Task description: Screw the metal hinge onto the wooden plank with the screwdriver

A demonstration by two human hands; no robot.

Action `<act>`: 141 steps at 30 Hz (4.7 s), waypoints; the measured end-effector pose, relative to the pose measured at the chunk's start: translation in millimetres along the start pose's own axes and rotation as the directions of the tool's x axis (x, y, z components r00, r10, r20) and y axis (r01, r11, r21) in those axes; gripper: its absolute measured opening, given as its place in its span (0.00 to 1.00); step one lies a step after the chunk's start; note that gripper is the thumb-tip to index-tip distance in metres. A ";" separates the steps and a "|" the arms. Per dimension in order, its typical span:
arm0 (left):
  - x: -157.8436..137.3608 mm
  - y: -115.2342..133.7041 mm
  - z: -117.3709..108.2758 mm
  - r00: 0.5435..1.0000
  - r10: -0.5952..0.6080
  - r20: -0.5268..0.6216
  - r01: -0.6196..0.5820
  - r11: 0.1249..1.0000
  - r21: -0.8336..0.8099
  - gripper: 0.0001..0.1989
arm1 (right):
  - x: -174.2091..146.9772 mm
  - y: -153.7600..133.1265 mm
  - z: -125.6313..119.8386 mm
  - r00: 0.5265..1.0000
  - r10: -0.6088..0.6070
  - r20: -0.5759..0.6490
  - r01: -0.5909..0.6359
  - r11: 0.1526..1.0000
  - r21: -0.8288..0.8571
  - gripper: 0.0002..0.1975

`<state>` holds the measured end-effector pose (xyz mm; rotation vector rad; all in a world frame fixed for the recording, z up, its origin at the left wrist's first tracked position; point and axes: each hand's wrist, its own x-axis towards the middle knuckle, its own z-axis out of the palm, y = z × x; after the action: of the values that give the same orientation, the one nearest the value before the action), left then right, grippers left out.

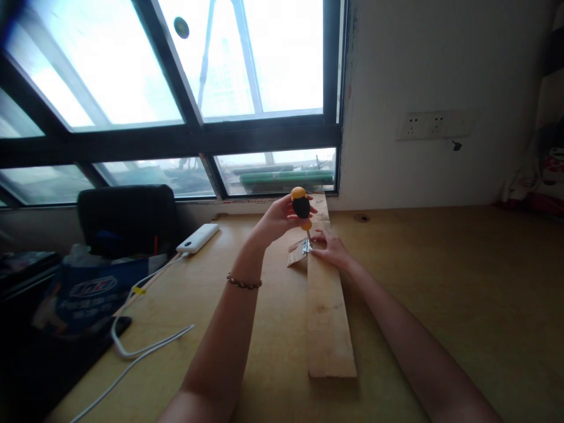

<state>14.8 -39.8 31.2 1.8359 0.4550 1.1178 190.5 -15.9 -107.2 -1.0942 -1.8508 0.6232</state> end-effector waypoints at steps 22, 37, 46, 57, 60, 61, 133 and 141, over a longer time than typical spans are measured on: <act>8.1 -25.5 -11.3 0.911 -0.085 -0.404 0.103 0.994 0.023 0.19 | -1.4 -3.2 -0.6 1.000 -0.010 0.011 0.010 1.000 0.012 0.29; 8.8 -28.8 -10.3 0.919 -0.076 -0.386 0.092 0.996 0.022 0.17 | -1.9 -8.1 -1.7 1.000 0.006 0.004 -0.006 1.000 -0.017 0.28; 8.2 -27.2 -11.6 0.919 -0.075 -0.386 0.090 0.996 0.022 0.18 | -1.0 -3.2 -1.0 1.000 -0.003 0.004 0.003 1.000 -0.014 0.28; 8.0 -27.4 -13.1 0.918 -0.065 -0.390 0.087 0.995 0.038 0.18 | -1.5 -3.4 -0.6 1.000 -0.015 0.006 0.015 1.000 -0.002 0.27; 8.2 -28.3 -12.2 0.919 -0.060 -0.389 0.077 0.997 0.028 0.18 | -1.8 -4.9 -0.9 1.000 -0.001 0.002 0.001 1.000 -0.008 0.27; 8.3 -28.4 -12.0 0.920 -0.059 -0.387 0.075 0.997 0.025 0.18 | -1.8 -5.4 -1.1 1.000 0.005 0.000 -0.005 1.000 -0.010 0.27; 7.3 -35.3 -6.2 0.849 0.081 -0.523 0.251 0.808 0.533 0.18 | -1.0 -2.5 -1.3 1.000 -0.017 0.011 0.017 1.000 0.002 0.27; 8.0 -30.5 -11.3 0.875 0.026 -0.484 0.232 0.855 0.464 0.24 | -0.8 -0.1 -0.4 1.000 -0.011 0.014 0.010 1.000 0.021 0.28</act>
<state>13.6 -12.7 11.5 1.9277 1.2347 1.4759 191.0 -16.7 -107.2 -1.0685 -1.8571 0.6442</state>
